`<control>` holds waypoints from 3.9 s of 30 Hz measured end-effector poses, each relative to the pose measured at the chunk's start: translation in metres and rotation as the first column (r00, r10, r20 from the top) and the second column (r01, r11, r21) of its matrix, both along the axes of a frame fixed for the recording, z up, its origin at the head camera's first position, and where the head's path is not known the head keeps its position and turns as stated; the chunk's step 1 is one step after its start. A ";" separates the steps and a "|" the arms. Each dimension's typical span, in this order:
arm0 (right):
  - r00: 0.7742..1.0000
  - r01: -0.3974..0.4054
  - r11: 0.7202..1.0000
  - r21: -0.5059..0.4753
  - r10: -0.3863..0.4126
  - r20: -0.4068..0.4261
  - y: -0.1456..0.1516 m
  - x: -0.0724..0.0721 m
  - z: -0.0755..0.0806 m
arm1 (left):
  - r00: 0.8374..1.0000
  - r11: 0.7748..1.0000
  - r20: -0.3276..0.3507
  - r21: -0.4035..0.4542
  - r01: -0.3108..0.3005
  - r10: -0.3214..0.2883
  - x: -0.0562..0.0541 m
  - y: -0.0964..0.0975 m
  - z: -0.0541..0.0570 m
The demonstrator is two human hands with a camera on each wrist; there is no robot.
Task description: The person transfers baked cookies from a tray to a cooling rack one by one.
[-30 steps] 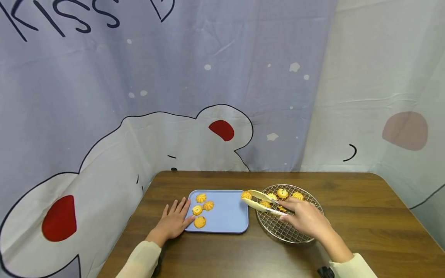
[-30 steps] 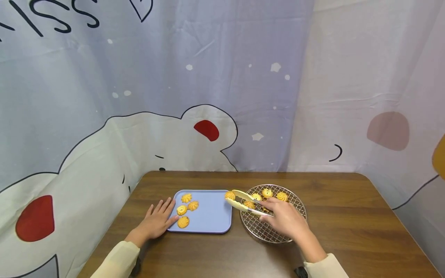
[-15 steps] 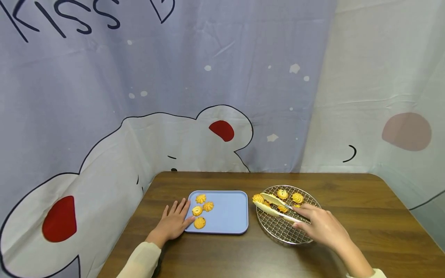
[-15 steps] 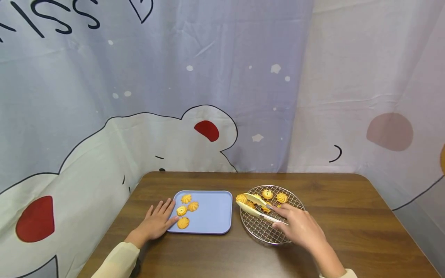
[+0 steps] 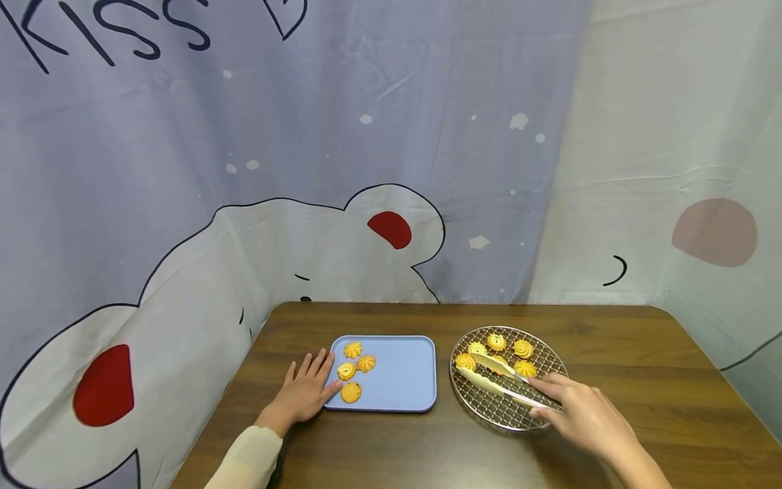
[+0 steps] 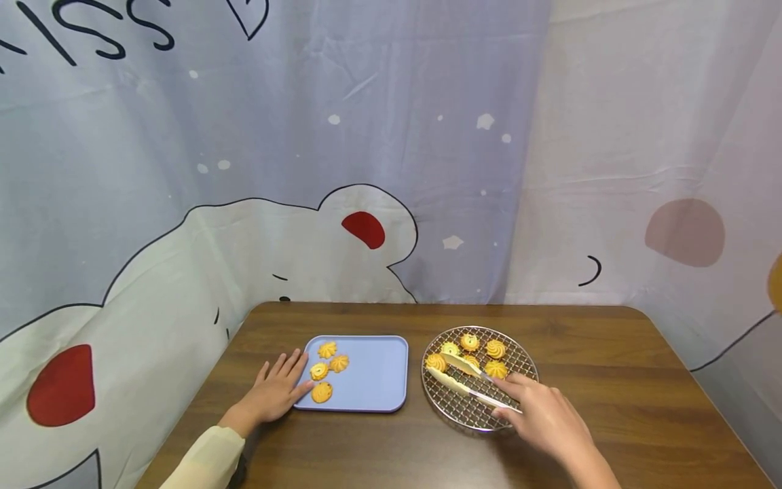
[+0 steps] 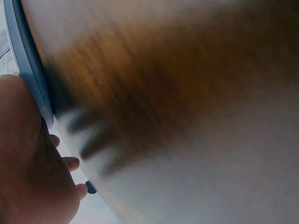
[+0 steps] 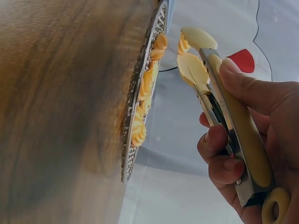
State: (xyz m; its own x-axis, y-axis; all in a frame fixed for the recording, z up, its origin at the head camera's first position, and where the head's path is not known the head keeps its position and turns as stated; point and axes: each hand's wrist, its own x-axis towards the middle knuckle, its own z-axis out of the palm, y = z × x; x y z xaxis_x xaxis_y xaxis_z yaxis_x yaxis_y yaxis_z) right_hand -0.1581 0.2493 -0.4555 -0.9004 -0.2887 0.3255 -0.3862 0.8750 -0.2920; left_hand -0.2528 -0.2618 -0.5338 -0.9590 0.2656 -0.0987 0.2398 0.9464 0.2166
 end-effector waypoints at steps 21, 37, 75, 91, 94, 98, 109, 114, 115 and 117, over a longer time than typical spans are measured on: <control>1.000 -0.014 1.000 0.006 0.014 0.007 0.008 0.010 -0.012 | 1.000 1.000 0.012 -0.012 -0.005 0.005 0.004 0.002 0.006; 0.999 -0.004 1.000 -0.007 0.005 0.033 0.009 0.010 -0.010 | 1.000 1.000 -0.004 0.009 -0.001 0.001 -0.001 -0.003 -0.004; 0.991 -0.132 0.991 0.018 0.131 0.034 -0.068 -0.038 0.007 | 1.000 1.000 0.028 -0.020 -0.009 0.010 0.004 0.001 0.007; 0.983 -0.172 0.985 0.003 0.171 0.066 -0.116 -0.066 -0.008 | 1.000 1.000 0.020 -0.009 -0.016 0.016 0.004 0.000 0.003; 0.979 -0.191 0.982 -0.004 0.191 0.073 -0.123 -0.070 -0.009 | 1.000 1.000 0.016 -0.003 -0.007 0.007 0.003 0.000 0.002; 0.972 -0.219 0.976 -0.015 0.220 0.088 -0.133 -0.077 -0.013 | 1.000 1.000 0.012 -0.004 -0.003 0.003 0.002 0.000 0.002; 0.963 -0.239 0.970 -0.035 0.242 0.122 -0.154 -0.088 -0.023 | 1.000 1.000 0.025 -0.003 -0.009 0.009 0.003 0.000 0.004; 0.960 -0.256 0.967 -0.017 0.256 0.115 -0.159 -0.091 -0.028 | 1.000 1.000 0.018 0.019 -0.002 0.002 0.003 -0.002 0.002; 0.959 -0.258 0.966 -0.018 0.258 0.115 -0.160 -0.092 -0.029 | 1.000 1.000 0.018 0.013 -0.002 0.002 0.003 -0.002 0.001; 0.959 -0.261 0.965 -0.013 0.260 0.113 -0.162 -0.093 -0.030 | 1.000 1.000 0.016 0.004 -0.004 0.004 0.001 -0.003 -0.002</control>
